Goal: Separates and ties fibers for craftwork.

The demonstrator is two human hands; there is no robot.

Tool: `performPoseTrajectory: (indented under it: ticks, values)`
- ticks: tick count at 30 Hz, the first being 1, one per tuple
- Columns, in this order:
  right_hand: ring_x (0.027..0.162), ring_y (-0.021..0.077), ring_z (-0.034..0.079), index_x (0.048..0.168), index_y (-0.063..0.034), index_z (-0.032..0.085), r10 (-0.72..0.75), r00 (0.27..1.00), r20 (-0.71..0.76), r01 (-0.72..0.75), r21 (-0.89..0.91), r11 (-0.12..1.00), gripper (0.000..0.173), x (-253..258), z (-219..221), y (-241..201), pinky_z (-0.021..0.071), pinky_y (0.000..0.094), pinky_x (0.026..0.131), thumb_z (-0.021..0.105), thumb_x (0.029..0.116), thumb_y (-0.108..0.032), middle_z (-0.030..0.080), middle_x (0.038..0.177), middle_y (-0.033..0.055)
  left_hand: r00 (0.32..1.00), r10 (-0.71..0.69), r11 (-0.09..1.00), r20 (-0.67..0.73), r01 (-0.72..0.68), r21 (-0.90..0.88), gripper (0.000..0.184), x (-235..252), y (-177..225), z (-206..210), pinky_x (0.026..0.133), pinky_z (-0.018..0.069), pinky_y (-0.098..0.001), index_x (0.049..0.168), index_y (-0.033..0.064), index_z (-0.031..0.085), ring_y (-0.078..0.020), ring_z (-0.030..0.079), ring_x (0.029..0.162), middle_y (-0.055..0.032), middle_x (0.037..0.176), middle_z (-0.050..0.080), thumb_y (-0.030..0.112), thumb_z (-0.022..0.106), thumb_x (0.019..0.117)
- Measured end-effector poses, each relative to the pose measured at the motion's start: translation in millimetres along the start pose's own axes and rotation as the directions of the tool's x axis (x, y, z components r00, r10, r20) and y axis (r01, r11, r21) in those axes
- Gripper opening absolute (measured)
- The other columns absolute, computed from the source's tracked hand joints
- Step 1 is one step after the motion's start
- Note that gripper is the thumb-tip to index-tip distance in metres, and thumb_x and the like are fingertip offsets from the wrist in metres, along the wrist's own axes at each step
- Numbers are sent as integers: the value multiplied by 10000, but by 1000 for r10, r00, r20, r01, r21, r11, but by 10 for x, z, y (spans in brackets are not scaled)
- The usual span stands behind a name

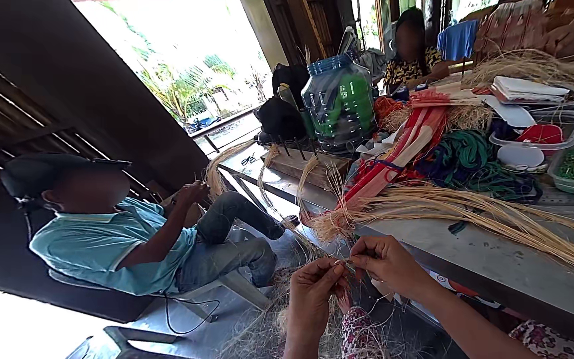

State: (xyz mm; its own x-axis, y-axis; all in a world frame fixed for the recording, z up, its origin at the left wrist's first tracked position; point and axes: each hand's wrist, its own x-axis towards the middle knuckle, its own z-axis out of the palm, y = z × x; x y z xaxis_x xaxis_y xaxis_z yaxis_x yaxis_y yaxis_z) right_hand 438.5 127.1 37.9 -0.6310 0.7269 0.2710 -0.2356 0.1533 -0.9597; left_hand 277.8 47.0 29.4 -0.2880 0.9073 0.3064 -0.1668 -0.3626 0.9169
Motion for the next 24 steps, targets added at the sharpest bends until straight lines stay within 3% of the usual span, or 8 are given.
performPoseTrajectory:
  ticks: [4, 8, 15, 20, 24]
  values:
    - [567, -71, 486, 970, -29, 650, -63, 997, 50, 65, -31, 997, 76, -4, -2, 21, 382, 104, 524, 585, 1003, -49, 627, 732, -72, 993, -10, 1000, -119, 9, -11, 245, -7, -5, 90, 540, 563, -170, 867, 34, 755, -39, 689, 622, -38, 771, 750, -115, 571, 928]
    - [634, -60, 533, 961, -7, 664, -72, 995, 76, 80, -117, 990, 83, -1, -13, 26, 438, 108, 602, 603, 991, -54, 619, 747, -59, 991, 19, 999, -135, -14, 33, 230, -5, -22, 111, 541, 573, -179, 861, 39, 764, -38, 688, 612, -22, 750, 747, -119, 605, 910]
    - [574, -37, 509, 923, -11, 662, 78, 996, 53, -68, -168, 984, 89, 6, -30, -18, 417, 133, 560, 608, 983, -49, 582, 676, -60, 966, 259, 922, -20, -241, 303, 160, 22, -121, 49, 636, 613, -197, 886, 33, 768, -37, 689, 669, 19, 844, 728, -90, 673, 848]
    - [564, -17, 496, 901, -13, 666, 180, 982, 63, -159, -253, 954, 104, 17, -39, -70, 417, 151, 559, 606, 976, -55, 560, 673, -43, 963, 265, 891, 43, -262, 371, 265, 14, -109, 41, 639, 595, -183, 1098, -43, 718, -36, 682, 691, 13, 842, 716, -96, 657, 846]
    - [553, -5, 474, 880, -20, 653, 228, 970, 81, -195, -297, 935, 102, 21, -45, -80, 400, 170, 547, 598, 959, -53, 534, 668, -44, 967, 229, 870, 109, -254, 423, 277, 12, -90, 25, 652, 589, -167, 1099, -48, 729, -24, 666, 698, 4, 855, 685, -97, 643, 840]
